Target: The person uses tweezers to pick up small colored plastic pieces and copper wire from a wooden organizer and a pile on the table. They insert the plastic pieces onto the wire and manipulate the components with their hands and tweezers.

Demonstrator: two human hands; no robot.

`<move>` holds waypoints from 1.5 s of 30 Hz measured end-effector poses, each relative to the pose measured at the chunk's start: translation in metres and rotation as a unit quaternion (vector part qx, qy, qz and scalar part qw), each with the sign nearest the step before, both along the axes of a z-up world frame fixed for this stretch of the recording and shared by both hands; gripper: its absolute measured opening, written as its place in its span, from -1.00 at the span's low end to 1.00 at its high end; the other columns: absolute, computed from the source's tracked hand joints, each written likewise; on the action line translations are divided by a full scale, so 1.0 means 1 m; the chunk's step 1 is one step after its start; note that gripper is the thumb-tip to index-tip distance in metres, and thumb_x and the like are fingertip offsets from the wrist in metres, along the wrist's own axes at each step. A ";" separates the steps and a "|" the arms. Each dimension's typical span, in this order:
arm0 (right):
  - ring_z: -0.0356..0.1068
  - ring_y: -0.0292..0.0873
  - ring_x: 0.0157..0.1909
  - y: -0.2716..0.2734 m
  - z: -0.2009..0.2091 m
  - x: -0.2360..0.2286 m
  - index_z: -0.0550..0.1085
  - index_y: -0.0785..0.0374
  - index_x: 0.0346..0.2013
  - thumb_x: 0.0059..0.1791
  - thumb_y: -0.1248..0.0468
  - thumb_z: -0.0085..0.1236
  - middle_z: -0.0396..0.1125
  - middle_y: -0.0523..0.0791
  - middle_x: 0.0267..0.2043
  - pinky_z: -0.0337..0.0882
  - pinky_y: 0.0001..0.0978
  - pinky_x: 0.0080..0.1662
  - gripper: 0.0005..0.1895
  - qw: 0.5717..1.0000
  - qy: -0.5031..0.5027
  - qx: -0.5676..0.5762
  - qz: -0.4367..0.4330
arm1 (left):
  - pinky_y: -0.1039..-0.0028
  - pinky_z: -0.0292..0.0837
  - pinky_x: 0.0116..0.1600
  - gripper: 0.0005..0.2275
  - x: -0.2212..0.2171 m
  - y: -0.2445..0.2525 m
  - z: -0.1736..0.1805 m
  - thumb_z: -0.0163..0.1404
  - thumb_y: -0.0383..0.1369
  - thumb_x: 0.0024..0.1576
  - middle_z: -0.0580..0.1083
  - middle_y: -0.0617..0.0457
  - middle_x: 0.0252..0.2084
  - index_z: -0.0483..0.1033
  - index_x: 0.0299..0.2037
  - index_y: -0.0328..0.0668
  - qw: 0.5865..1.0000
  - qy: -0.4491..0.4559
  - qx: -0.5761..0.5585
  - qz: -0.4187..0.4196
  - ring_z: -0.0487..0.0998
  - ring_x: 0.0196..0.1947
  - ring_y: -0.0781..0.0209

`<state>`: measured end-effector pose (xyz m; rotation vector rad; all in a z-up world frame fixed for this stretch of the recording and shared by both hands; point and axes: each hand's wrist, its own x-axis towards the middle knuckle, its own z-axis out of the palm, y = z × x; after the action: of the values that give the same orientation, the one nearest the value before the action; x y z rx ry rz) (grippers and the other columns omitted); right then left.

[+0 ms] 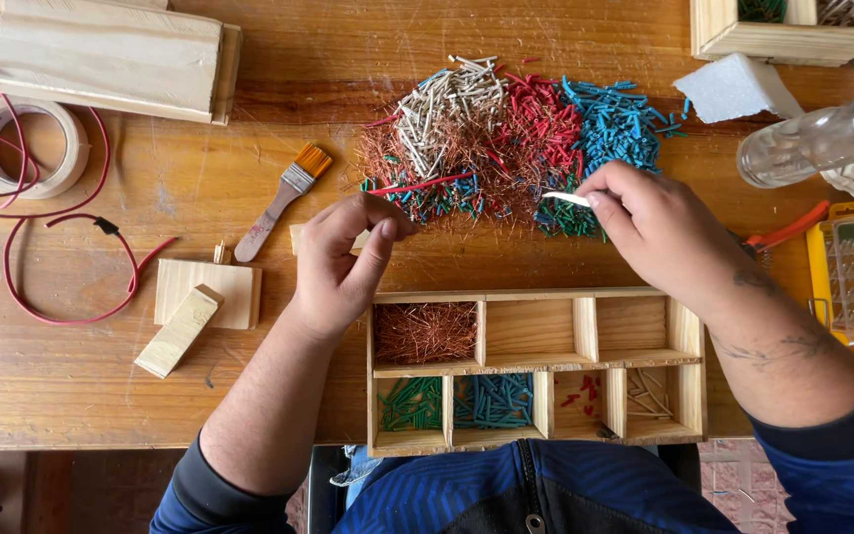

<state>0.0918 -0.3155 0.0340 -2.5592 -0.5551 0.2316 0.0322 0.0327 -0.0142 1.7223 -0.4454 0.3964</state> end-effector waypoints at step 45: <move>0.38 -0.14 -0.45 0.029 -0.033 0.004 0.47 0.11 -0.44 0.06 0.34 0.29 0.31 -0.19 -0.42 0.50 -0.19 -0.39 -0.79 0.941 -0.212 -0.231 0.129 | 0.37 0.47 -0.04 -0.77 -0.004 -0.004 0.005 -0.11 -0.32 0.45 0.59 0.05 -0.22 0.59 -0.15 -0.22 0.994 0.062 0.077 -0.043 0.60 -0.23 0.16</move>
<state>0.0959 -0.2862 0.0007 -3.0057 -1.1168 -0.1278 0.0286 0.0287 -0.0094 1.8579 -0.4684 0.1952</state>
